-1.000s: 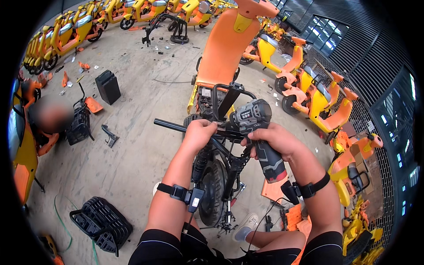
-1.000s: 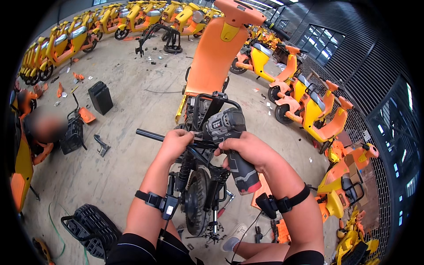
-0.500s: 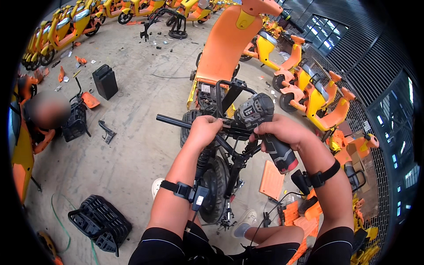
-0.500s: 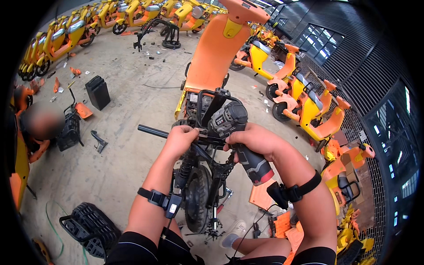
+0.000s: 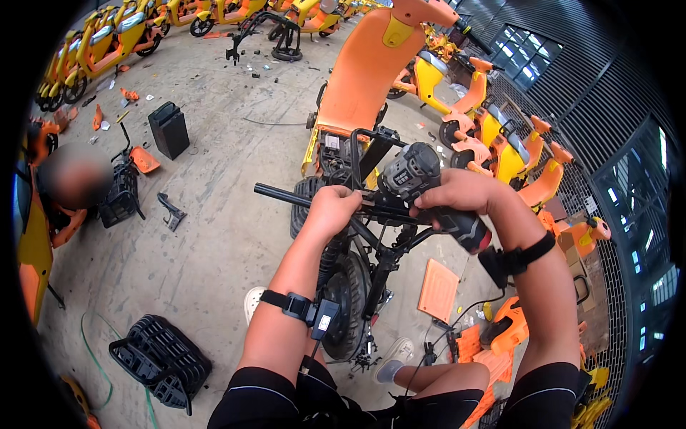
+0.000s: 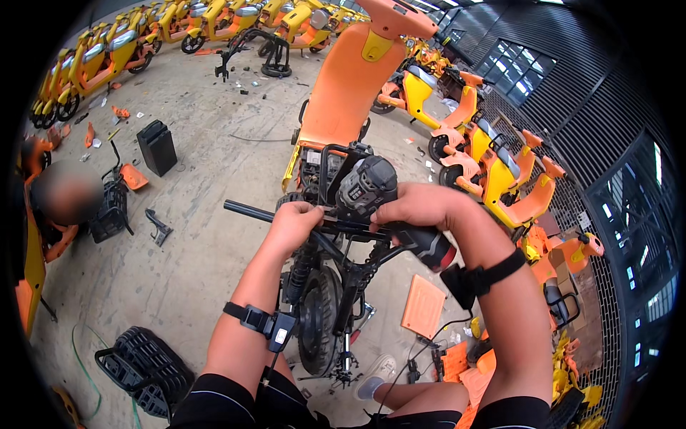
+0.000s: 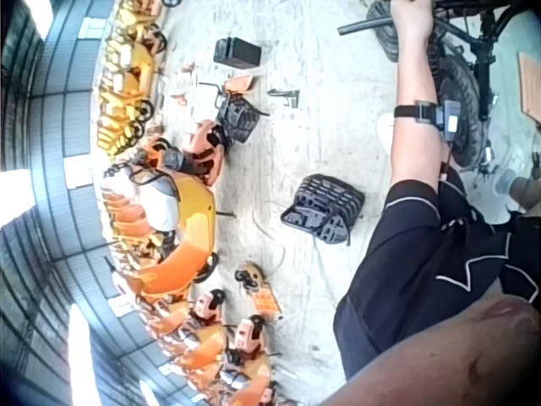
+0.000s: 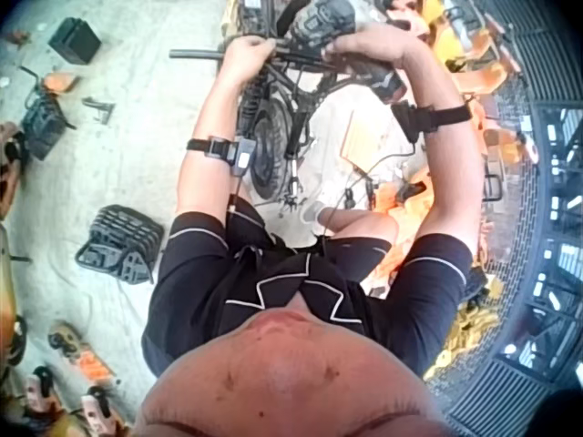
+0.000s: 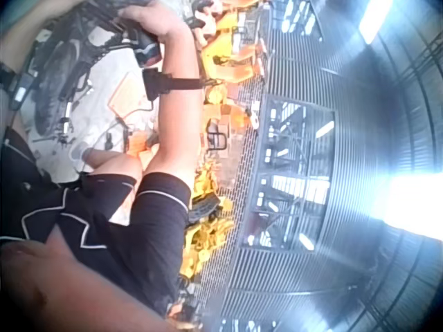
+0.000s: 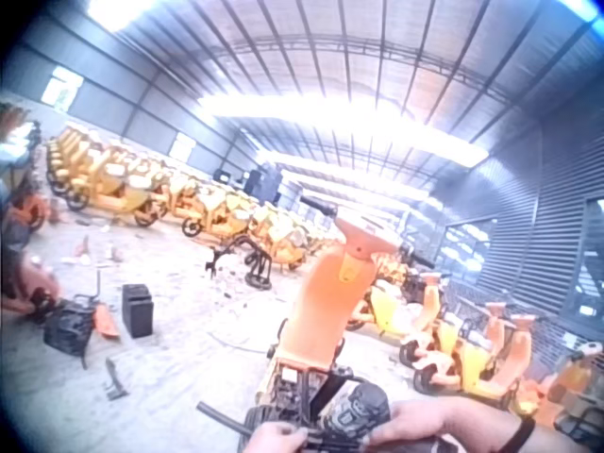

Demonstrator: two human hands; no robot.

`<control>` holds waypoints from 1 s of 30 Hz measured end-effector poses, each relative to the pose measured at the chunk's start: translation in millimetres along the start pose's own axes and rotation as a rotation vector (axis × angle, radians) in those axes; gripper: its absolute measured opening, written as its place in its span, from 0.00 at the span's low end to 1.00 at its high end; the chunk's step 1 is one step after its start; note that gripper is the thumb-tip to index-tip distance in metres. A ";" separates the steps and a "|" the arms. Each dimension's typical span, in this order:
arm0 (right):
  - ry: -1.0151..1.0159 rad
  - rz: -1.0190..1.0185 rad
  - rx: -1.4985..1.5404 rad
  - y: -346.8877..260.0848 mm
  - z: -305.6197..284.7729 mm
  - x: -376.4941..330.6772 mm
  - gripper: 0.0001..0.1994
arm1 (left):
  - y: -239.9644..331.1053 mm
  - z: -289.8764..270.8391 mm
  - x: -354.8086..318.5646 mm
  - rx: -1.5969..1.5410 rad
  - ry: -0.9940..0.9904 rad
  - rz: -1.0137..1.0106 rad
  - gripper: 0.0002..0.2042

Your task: The person uses a cordless impact driver to secure a metal bracket onto the handlebar stem of an electric scooter. They align the bracket, drive in multiple screws, and then attach a small plastic component to the assembly.

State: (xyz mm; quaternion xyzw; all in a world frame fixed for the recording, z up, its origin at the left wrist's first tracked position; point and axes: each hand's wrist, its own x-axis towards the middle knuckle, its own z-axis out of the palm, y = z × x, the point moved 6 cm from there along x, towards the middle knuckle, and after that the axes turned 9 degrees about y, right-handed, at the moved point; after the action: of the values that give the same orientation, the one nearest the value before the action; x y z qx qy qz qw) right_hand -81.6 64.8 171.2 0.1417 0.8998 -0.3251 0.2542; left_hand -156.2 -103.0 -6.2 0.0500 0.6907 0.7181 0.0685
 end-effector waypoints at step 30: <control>0.933 -0.563 -1.034 -36.5 -1.1 -5.7 0.44 | -2.8 1.8 1.0 -0.009 -0.016 -0.025 0.16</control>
State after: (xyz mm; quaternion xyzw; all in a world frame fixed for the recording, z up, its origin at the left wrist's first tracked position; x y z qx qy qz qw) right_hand -92.6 37.7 193.8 -0.1080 0.9544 0.1800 -0.2121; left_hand -156.8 -100.9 -9.0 0.0467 0.6874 0.7200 0.0832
